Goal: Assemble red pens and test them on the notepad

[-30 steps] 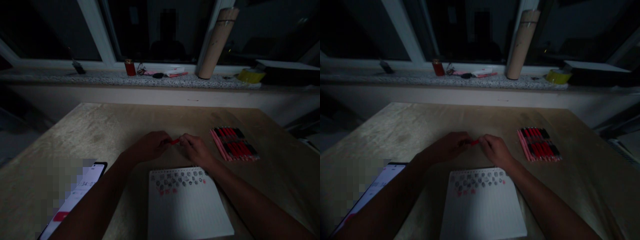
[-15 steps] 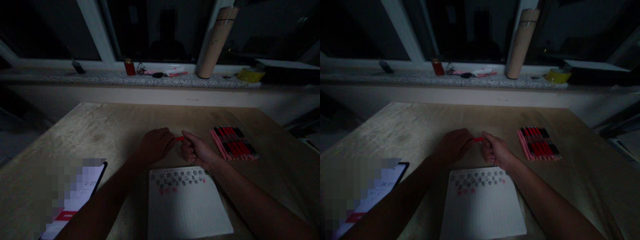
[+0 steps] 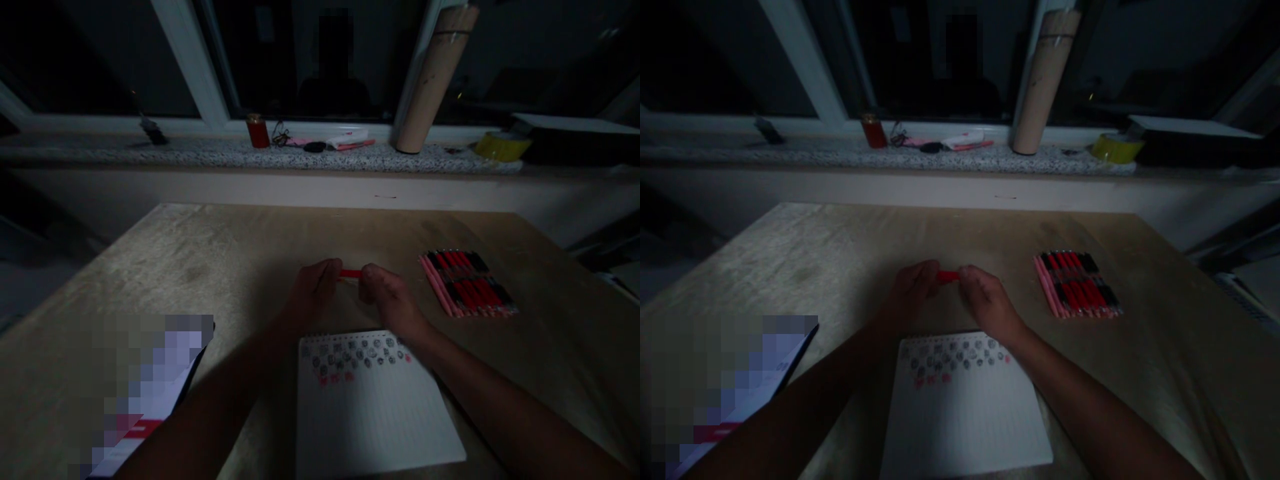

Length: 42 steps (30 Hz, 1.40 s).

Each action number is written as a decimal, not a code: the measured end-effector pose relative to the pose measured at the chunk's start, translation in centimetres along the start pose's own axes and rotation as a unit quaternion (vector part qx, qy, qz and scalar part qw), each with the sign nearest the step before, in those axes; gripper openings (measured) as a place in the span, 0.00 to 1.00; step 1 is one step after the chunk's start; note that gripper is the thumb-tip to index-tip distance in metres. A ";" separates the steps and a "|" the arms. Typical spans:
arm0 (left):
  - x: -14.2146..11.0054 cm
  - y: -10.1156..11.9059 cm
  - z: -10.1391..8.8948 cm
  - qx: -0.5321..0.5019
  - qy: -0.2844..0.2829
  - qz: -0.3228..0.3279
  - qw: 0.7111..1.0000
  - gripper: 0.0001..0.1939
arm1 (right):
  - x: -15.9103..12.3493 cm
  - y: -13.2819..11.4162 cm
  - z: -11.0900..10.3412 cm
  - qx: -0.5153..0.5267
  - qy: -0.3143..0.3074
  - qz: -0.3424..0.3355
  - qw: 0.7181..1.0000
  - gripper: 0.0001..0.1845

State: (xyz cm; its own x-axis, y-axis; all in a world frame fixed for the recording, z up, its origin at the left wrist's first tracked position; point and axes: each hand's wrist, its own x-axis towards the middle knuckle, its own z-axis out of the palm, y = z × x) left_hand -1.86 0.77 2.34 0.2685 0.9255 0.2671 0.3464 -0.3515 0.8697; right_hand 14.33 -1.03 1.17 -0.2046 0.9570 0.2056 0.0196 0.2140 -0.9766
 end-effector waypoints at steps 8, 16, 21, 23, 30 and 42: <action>0.7 -1.5 0.3 -0.113 0.006 -0.086 0.990 0.25 | 0.7 0.3 -2.0 -0.220 -0.025 -0.117 0.968 0.14; 0.8 -1.5 -0.2 -0.062 0.003 -0.066 0.996 0.26 | 0.8 0.2 -1.6 -0.113 -0.031 -0.020 0.993 0.18; 1.0 -1.9 -0.3 -0.070 0.005 -0.086 0.994 0.26 | 1.0 0.2 -1.6 -0.059 -0.004 0.018 0.998 0.15; 1.0 -2.0 -0.2 -0.066 0.007 -0.084 0.994 0.26 | 1.1 0.4 -1.6 -0.061 0.000 0.030 0.998 0.17; 0.9 -2.1 0.1 -0.073 0.010 -0.115 0.991 0.28 | 1.2 1.4 -1.4 -0.031 0.080 -0.030 0.996 0.09; 0.9 -2.1 0.1 -0.042 0.011 -0.123 0.991 0.29 | 1.1 1.3 -1.2 -0.066 0.048 0.011 0.997 0.15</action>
State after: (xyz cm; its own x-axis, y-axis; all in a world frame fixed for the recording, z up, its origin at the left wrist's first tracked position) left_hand -2.25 2.33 0.67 0.1657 0.9849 0.0501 0.3224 -0.1021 0.9411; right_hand 15.32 0.53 0.17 -0.1086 0.9749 0.1946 0.1522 0.2097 -0.9658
